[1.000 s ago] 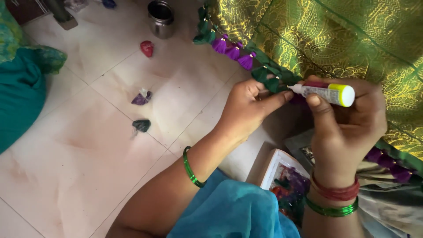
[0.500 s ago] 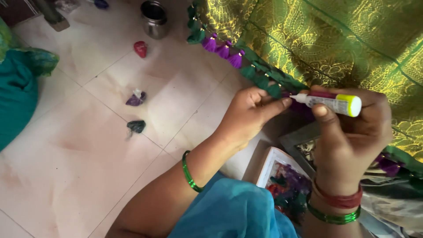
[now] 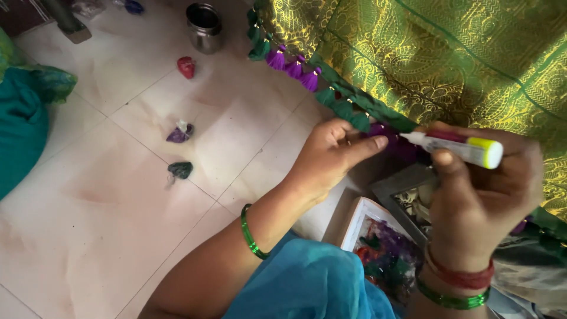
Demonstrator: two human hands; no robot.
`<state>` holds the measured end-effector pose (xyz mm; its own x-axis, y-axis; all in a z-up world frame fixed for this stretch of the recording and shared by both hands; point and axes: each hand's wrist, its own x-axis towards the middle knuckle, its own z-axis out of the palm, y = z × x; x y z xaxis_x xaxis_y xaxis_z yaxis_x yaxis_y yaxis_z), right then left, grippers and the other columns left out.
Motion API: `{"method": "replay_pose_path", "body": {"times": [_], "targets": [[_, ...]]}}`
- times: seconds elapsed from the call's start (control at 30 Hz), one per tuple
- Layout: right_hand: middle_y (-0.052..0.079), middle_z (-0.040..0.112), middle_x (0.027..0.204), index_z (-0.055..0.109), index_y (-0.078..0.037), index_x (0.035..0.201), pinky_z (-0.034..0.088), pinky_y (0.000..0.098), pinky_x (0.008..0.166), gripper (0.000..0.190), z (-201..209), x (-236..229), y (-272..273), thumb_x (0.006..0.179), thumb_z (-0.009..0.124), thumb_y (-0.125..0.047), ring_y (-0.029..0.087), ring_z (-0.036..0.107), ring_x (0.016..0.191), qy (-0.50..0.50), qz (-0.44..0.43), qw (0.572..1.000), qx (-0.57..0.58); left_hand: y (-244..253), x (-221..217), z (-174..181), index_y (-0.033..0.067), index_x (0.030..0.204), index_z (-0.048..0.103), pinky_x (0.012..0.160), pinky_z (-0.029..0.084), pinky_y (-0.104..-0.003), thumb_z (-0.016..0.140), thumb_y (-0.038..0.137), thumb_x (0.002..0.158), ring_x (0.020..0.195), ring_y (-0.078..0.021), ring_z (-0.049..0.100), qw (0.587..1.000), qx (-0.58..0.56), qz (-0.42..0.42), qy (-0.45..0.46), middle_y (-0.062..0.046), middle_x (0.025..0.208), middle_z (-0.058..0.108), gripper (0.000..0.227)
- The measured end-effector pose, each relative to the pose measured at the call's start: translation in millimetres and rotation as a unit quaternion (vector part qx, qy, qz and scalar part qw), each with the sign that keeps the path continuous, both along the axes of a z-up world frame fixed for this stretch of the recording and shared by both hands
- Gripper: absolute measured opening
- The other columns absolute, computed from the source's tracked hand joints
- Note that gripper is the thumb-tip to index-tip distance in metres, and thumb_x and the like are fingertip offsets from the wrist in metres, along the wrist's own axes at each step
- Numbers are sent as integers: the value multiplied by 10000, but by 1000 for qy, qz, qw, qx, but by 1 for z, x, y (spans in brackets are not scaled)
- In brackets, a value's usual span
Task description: The recorder is applying a liquid adhesive from a tube to decorative fabric elements on the border of a garment.
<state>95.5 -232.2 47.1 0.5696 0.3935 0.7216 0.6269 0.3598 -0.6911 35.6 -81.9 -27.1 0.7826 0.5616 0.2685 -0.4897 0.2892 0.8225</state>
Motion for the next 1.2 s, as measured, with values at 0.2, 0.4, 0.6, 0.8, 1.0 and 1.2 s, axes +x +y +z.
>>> {"method": "replay_pose_path", "body": {"times": [0.2, 0.4, 0.6, 0.8, 1.0, 1.2], "targets": [[193, 706, 1133, 538, 37, 1162, 634, 339, 1025, 228, -14, 13, -10, 1079, 748, 71, 226, 740, 1086, 27, 7, 1000, 14, -10, 10, -8, -56, 1094, 728, 879, 544, -277, 722, 53, 991, 959, -127, 680, 999, -17, -45, 13, -99, 1046, 746, 150], [191, 717, 1132, 543, 26, 1161, 624, 330, 1028, 230, -12, 11, -8, 1044, 741, 41, 223, 740, 1076, 40, 39, 998, 23, -10, 11, -8, -53, 1101, 709, 957, 570, -310, 686, 41, 985, 1018, -167, 718, 999, -34, -40, 14, -109, 1070, 760, 151], [195, 710, 1135, 553, 34, 1193, 623, 324, 997, 229, -5, 5, -16, 1036, 719, 54, 216, 733, 1051, 10, -30, 999, -10, -12, 7, -4, -12, 1096, 706, 959, 556, -303, 669, 22, 964, 1011, -144, 714, 998, -47, -47, 0, -71, 1067, 757, 141], [170, 708, 1114, 540, 29, 1156, 643, 342, 1012, 228, -10, 10, -26, 1054, 741, 65, 218, 735, 1052, 11, -2, 999, 50, -27, 16, -6, -10, 1089, 724, 867, 557, -304, 709, 30, 950, 923, -136, 689, 992, -67, -110, -9, -64, 1011, 750, 146], [190, 716, 1137, 553, 24, 1192, 622, 315, 1007, 252, -9, 12, -30, 1030, 745, 33, 219, 741, 1077, 2, -32, 999, 4, -38, 24, -10, -23, 1085, 737, 850, 551, -260, 701, 59, 987, 929, -97, 682, 996, -45, -77, 8, -44, 1006, 746, 133], [206, 731, 1172, 567, 56, 1160, 605, 270, 889, 208, -17, 18, -36, 1066, 753, 46, 205, 730, 1008, 10, -31, 999, -20, -40, 23, -11, -28, 1094, 736, 836, 548, -270, 698, 55, 990, 932, -104, 677, 993, -64, -94, -14, -49, 1021, 747, 139]]}}
